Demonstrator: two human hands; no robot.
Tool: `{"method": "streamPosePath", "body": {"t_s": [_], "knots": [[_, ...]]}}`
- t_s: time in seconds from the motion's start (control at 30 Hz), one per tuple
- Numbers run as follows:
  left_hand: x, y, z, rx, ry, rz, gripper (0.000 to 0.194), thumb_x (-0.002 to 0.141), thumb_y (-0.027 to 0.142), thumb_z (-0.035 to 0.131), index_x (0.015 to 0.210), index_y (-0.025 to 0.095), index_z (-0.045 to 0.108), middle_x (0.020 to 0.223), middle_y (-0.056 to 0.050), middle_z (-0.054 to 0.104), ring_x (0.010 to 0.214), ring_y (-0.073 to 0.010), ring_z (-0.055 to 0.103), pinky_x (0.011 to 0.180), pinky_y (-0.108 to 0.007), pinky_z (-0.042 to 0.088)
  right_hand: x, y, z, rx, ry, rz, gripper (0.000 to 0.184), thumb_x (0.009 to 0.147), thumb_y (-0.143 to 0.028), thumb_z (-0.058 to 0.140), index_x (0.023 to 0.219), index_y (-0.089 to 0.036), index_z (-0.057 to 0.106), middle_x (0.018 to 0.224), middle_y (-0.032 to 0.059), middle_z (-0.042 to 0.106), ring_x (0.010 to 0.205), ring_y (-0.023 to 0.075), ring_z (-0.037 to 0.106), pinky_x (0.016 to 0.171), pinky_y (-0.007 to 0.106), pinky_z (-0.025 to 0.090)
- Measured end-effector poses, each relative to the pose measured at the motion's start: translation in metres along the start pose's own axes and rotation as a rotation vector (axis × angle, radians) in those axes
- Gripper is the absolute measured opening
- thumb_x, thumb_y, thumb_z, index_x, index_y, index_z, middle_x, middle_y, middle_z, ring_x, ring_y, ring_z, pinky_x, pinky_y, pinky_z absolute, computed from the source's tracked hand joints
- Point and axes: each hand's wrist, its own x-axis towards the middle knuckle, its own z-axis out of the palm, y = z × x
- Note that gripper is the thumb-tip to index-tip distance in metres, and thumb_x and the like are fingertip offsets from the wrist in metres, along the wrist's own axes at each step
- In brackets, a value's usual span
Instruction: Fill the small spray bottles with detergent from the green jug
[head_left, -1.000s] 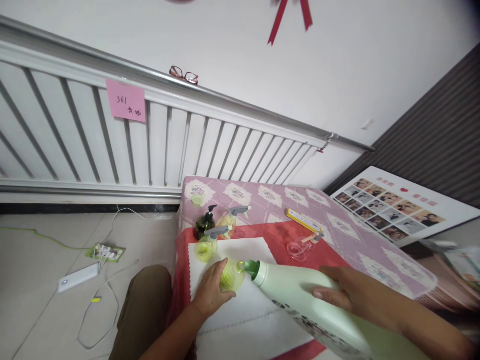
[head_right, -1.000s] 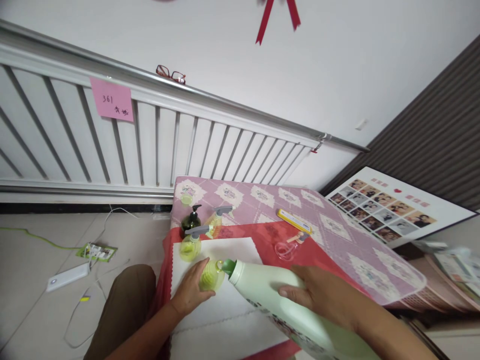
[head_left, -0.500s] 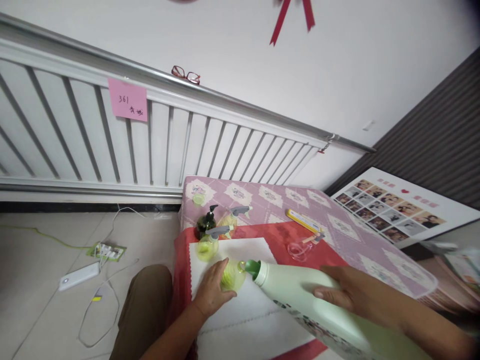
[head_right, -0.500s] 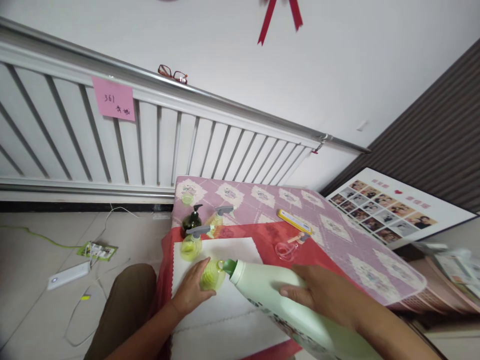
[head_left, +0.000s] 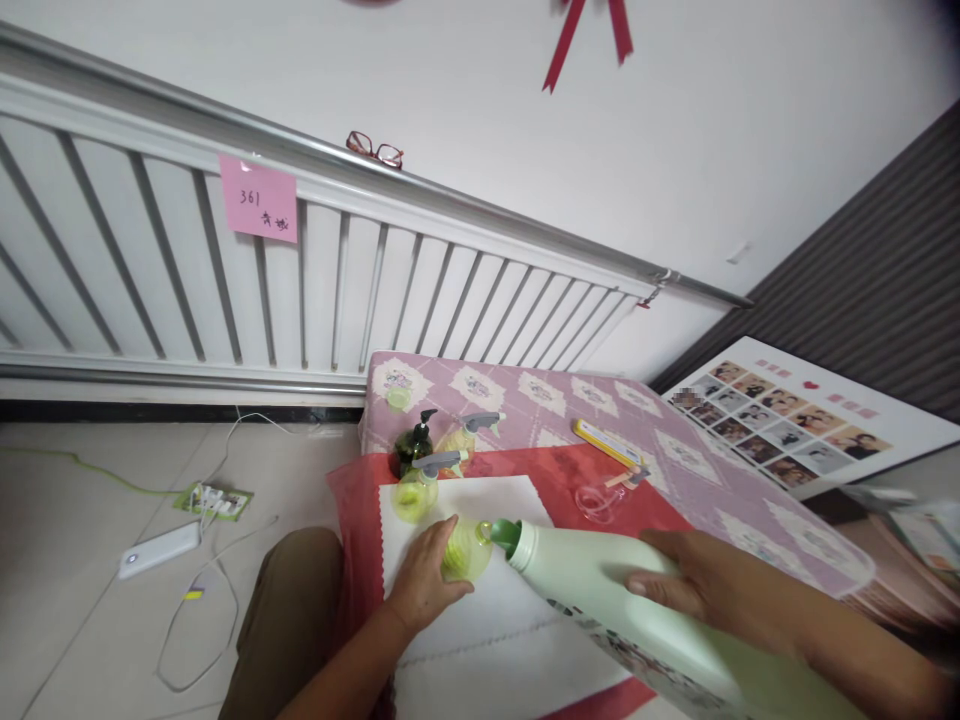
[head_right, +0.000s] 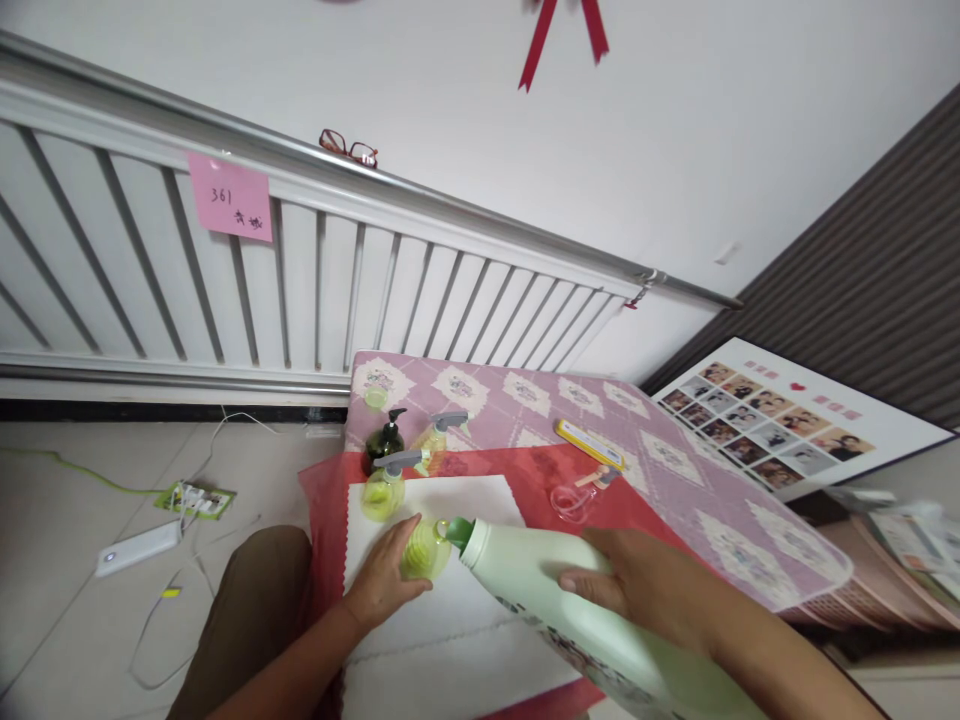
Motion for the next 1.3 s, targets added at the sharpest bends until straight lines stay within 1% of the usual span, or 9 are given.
{"method": "streamPosePath", "body": {"t_s": [0.1, 0.27, 0.47, 0.63, 0.87, 1.1, 1.3], "knots": [[0.0002, -0.0009, 0.0004, 0.005, 0.003, 0.010, 0.090, 0.061, 0.024, 0.075, 0.141, 0.024, 0.034, 0.143, -0.009, 0.045, 0.131, -0.0284, 0.040, 0.112, -0.047, 0.031, -0.0011, -0.0046, -0.0035, 0.034, -0.108, 0.028, 0.047, 0.083, -0.064, 0.046, 0.084, -0.021, 0.064, 0.087, 0.0071, 0.072, 0.077, 0.0256, 0.066, 0.064, 0.032, 0.049], [0.0006, -0.0010, 0.0002, 0.016, 0.000, 0.021, 0.091, 0.061, 0.026, 0.076, 0.142, 0.024, 0.033, 0.143, -0.009, 0.045, 0.131, -0.0290, 0.041, 0.111, -0.047, 0.032, -0.0018, -0.0088, -0.0071, 0.064, -0.130, 0.038, 0.044, 0.083, -0.063, 0.046, 0.086, -0.022, 0.063, 0.088, 0.0062, 0.072, 0.080, 0.0264, 0.067, 0.066, 0.033, 0.048], [0.0002, 0.0003, -0.0003, 0.022, -0.002, 0.013, 0.090, 0.061, 0.025, 0.076, 0.141, 0.020, 0.035, 0.142, -0.011, 0.045, 0.131, -0.0285, 0.041, 0.112, -0.046, 0.031, 0.0000, -0.0087, -0.0069, 0.041, -0.114, 0.037, 0.047, 0.083, -0.065, 0.045, 0.085, -0.021, 0.063, 0.087, 0.0076, 0.072, 0.079, 0.0266, 0.066, 0.066, 0.034, 0.048], [0.0001, 0.0000, -0.0004, 0.015, -0.012, -0.001, 0.090, 0.061, 0.025, 0.075, 0.142, 0.023, 0.034, 0.144, -0.009, 0.044, 0.132, -0.0289, 0.040, 0.112, -0.047, 0.031, 0.0011, -0.0072, -0.0061, 0.022, -0.097, 0.026, 0.050, 0.081, -0.067, 0.045, 0.083, -0.020, 0.063, 0.085, 0.0084, 0.072, 0.076, 0.0272, 0.066, 0.065, 0.035, 0.048], [-0.0003, 0.0012, -0.0011, 0.004, -0.010, -0.007, 0.090, 0.061, 0.024, 0.074, 0.142, 0.023, 0.034, 0.143, -0.009, 0.044, 0.132, -0.0290, 0.040, 0.112, -0.047, 0.031, 0.0001, -0.0097, -0.0068, 0.054, -0.121, 0.012, 0.050, 0.083, -0.066, 0.044, 0.086, -0.020, 0.063, 0.086, 0.0080, 0.072, 0.078, 0.0264, 0.066, 0.067, 0.035, 0.048], [-0.0003, 0.0018, -0.0017, 0.007, -0.013, -0.015, 0.089, 0.062, 0.025, 0.074, 0.141, 0.022, 0.035, 0.144, -0.010, 0.044, 0.132, -0.0296, 0.040, 0.112, -0.047, 0.030, 0.0002, -0.0080, -0.0057, 0.034, -0.107, 0.010, 0.050, 0.082, -0.066, 0.045, 0.084, -0.020, 0.062, 0.084, 0.0077, 0.072, 0.076, 0.0261, 0.066, 0.064, 0.034, 0.048], [0.0003, -0.0004, -0.0005, 0.008, -0.011, -0.005, 0.090, 0.061, 0.025, 0.074, 0.142, 0.023, 0.034, 0.144, -0.010, 0.044, 0.132, -0.0293, 0.040, 0.112, -0.047, 0.031, 0.0005, -0.0099, -0.0068, 0.032, -0.109, 0.012, 0.051, 0.082, -0.067, 0.044, 0.086, -0.020, 0.063, 0.087, 0.0084, 0.072, 0.078, 0.0270, 0.066, 0.066, 0.035, 0.049]]}}
